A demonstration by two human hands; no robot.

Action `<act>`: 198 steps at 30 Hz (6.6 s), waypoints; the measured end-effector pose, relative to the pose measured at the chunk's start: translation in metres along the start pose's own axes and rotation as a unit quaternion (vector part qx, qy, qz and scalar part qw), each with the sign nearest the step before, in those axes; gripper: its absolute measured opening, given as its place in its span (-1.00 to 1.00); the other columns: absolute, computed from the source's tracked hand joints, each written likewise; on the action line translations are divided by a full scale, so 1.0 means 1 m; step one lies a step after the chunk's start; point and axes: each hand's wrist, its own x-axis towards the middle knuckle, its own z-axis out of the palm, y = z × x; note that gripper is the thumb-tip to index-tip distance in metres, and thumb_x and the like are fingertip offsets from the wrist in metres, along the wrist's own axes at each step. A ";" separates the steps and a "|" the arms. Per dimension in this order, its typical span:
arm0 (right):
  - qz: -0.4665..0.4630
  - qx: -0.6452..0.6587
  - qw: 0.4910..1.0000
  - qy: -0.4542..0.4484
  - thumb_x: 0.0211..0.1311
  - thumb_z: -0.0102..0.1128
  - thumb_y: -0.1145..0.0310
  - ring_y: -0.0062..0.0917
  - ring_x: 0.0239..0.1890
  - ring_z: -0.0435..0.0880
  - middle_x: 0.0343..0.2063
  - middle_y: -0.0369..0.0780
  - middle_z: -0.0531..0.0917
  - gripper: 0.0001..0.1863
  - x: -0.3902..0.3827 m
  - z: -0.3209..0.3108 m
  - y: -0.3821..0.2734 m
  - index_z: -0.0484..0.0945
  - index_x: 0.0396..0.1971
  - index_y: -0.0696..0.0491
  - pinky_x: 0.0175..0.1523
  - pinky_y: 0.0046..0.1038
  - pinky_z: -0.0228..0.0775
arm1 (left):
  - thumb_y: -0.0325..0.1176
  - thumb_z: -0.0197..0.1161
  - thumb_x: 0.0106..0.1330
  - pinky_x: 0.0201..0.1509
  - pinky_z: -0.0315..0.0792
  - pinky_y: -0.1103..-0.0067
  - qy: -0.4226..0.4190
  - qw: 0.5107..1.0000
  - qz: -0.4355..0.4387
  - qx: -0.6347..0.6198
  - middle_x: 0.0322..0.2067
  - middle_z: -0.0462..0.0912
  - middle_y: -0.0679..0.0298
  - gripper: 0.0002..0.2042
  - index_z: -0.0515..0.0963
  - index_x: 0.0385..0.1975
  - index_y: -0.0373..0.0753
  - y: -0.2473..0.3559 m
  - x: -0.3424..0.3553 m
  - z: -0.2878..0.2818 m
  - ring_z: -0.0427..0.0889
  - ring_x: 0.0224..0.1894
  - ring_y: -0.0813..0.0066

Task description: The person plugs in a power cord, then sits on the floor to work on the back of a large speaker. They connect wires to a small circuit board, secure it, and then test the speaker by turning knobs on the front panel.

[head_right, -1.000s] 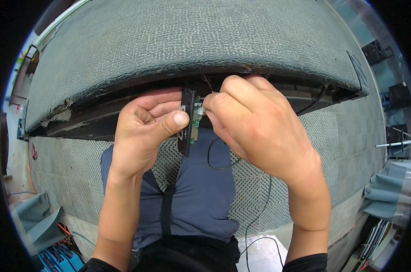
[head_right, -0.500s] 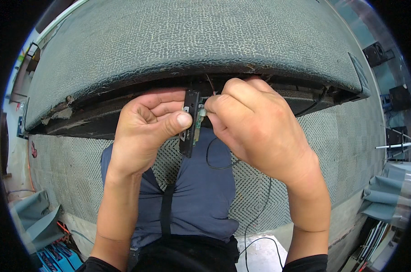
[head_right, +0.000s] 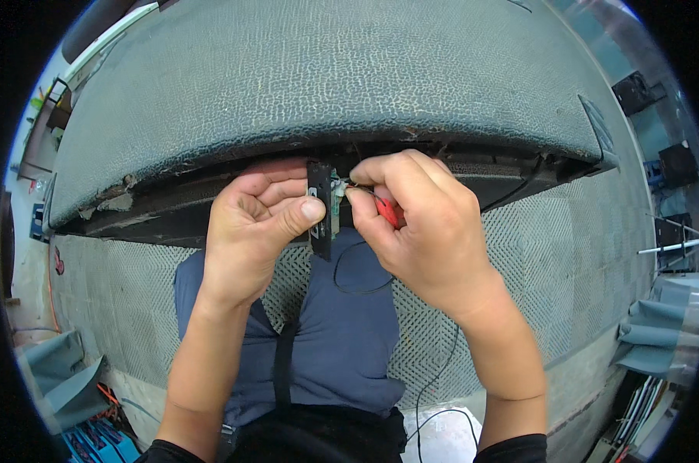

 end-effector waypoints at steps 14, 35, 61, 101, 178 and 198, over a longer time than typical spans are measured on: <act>-0.108 -0.036 0.993 -0.008 0.07 0.49 0.58 -0.32 -0.42 0.59 -0.48 -0.27 0.59 -0.78 0.003 0.002 0.008 0.68 -0.28 0.07 -0.19 -0.30 0.48 | -0.60 0.50 0.37 0.20 0.72 0.52 0.001 1.000 0.009 -0.001 0.00 0.78 0.04 -0.60 0.59 0.16 -0.51 -0.003 -0.001 0.000 0.79 0.05 0.42; 0.042 0.081 0.993 0.078 0.09 0.59 0.54 -0.51 -0.43 0.64 -0.44 -0.30 0.69 -0.75 -0.020 0.021 0.005 0.72 -0.23 0.10 -0.26 -0.47 0.53 | -0.60 0.47 0.41 0.28 0.66 0.47 0.012 0.999 0.028 -0.035 0.08 0.73 0.04 -0.58 0.50 0.21 -0.49 -0.017 -0.006 -0.002 0.74 0.14 0.38; 0.019 0.162 0.974 0.158 0.16 0.51 0.67 -0.46 -0.30 0.73 -0.29 -0.20 0.80 -0.76 -0.034 0.024 -0.001 0.75 -0.18 0.13 -0.21 -0.47 0.60 | -0.64 0.44 0.40 0.36 0.61 0.34 -0.081 0.987 0.104 -0.094 0.16 0.72 -0.02 -0.66 0.53 0.10 -0.28 -0.038 -0.001 -0.011 0.72 0.20 0.26; 0.237 0.718 0.655 0.005 0.58 0.30 0.38 -0.60 -0.29 0.70 -0.23 -0.19 0.76 -0.81 -0.039 0.026 0.008 0.65 -0.01 0.19 -0.09 -0.53 0.60 | -0.44 0.37 0.52 0.39 0.54 0.30 -0.100 0.988 0.047 -0.109 0.20 0.72 0.03 -0.50 0.40 0.40 -0.28 -0.021 0.003 -0.011 0.71 0.24 0.24; 0.113 0.356 0.920 0.118 0.31 0.43 0.66 -0.60 -0.17 0.71 -0.14 -0.20 0.75 -0.80 -0.041 0.025 0.003 0.70 -0.11 0.17 -0.07 -0.55 0.57 | -0.60 0.35 0.48 0.33 0.62 0.33 -0.043 0.998 0.017 -0.051 0.23 0.68 -0.08 -0.56 0.43 0.30 -0.37 -0.008 -0.011 0.003 0.71 0.24 0.23; 0.265 0.641 0.691 0.205 0.58 0.22 0.48 -0.56 -0.23 0.74 -0.11 -0.18 0.74 -0.73 -0.082 -0.025 0.037 0.61 0.17 0.19 -0.11 -0.41 0.74 | -0.55 0.39 0.49 0.19 0.64 0.46 -0.048 0.993 0.103 -0.019 0.20 0.67 -0.16 -0.63 0.48 0.23 -0.38 -0.009 -0.013 -0.012 0.75 0.08 0.34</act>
